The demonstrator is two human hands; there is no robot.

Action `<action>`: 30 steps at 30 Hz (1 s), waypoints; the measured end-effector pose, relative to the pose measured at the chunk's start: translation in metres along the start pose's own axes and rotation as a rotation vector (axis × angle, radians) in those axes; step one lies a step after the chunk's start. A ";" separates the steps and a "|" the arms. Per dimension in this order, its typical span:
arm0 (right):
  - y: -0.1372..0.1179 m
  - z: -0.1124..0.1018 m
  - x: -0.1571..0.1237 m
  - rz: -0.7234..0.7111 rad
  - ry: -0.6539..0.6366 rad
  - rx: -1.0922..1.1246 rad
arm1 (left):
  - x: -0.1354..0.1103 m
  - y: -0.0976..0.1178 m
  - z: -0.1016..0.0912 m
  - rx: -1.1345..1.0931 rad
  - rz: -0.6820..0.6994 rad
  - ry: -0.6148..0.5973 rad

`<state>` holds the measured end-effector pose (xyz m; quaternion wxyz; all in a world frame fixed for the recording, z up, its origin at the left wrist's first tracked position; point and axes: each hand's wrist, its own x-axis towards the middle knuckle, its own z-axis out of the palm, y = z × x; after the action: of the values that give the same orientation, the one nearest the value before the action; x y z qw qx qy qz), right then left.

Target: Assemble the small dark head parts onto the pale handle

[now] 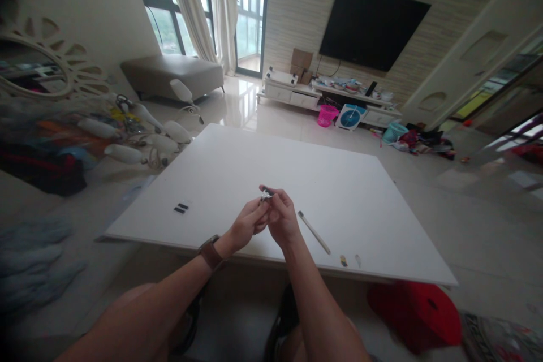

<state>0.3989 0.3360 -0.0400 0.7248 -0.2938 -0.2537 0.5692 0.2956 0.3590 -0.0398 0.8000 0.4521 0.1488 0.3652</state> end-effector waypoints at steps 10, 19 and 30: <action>0.000 0.002 -0.002 0.021 0.018 0.028 | -0.001 -0.005 0.004 -0.016 0.036 0.021; -0.004 0.003 -0.008 0.036 0.033 -0.045 | -0.008 -0.005 0.009 0.152 0.101 0.075; -0.012 0.014 -0.023 0.088 -0.004 0.046 | -0.024 0.005 0.027 0.236 0.124 0.164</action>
<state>0.3922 0.3138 -0.0230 0.7052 -0.2869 -0.2289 0.6067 0.2924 0.3266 -0.0227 0.7023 0.5199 0.2274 0.4298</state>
